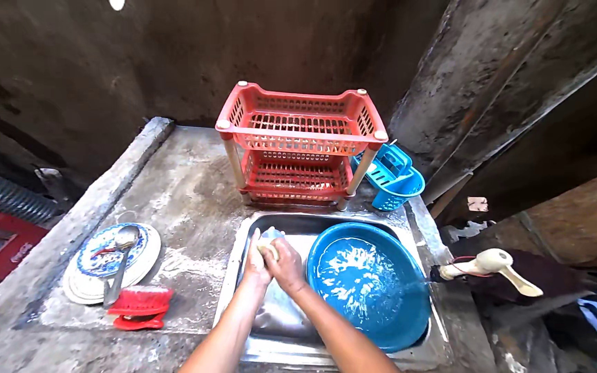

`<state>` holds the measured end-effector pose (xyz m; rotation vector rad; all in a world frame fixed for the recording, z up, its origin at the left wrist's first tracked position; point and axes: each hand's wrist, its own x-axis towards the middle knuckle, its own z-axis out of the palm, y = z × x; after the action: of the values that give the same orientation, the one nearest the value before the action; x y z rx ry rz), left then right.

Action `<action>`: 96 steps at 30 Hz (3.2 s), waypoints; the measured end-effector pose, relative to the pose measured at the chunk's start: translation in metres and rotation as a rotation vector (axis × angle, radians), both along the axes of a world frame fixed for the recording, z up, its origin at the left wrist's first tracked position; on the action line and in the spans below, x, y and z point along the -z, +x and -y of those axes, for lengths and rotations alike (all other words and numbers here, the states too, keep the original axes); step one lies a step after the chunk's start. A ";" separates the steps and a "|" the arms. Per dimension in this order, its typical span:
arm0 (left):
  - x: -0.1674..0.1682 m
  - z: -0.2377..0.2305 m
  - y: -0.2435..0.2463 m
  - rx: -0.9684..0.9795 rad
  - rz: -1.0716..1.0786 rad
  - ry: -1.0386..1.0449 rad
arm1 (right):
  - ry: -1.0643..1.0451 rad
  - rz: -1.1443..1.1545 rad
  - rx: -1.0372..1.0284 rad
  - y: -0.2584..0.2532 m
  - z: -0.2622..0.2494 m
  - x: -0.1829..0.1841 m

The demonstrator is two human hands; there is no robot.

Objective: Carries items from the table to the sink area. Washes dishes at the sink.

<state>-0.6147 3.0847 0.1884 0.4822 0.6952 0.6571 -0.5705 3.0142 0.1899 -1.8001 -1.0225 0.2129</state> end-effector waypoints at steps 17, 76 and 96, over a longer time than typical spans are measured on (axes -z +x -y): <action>-0.001 0.017 -0.028 0.320 -0.738 1.264 | -0.031 -0.169 -0.036 0.037 -0.017 -0.007; 0.023 -0.003 0.003 1.015 -0.741 1.997 | 0.195 -1.424 0.087 0.091 0.076 0.010; -0.036 -0.038 0.046 1.393 -0.843 1.399 | -0.447 -0.060 -0.322 0.085 0.085 -0.135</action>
<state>-0.5682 3.1230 0.2246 2.3368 0.3752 -0.5989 -0.4851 2.9295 0.3253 -1.9953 -1.2926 0.7385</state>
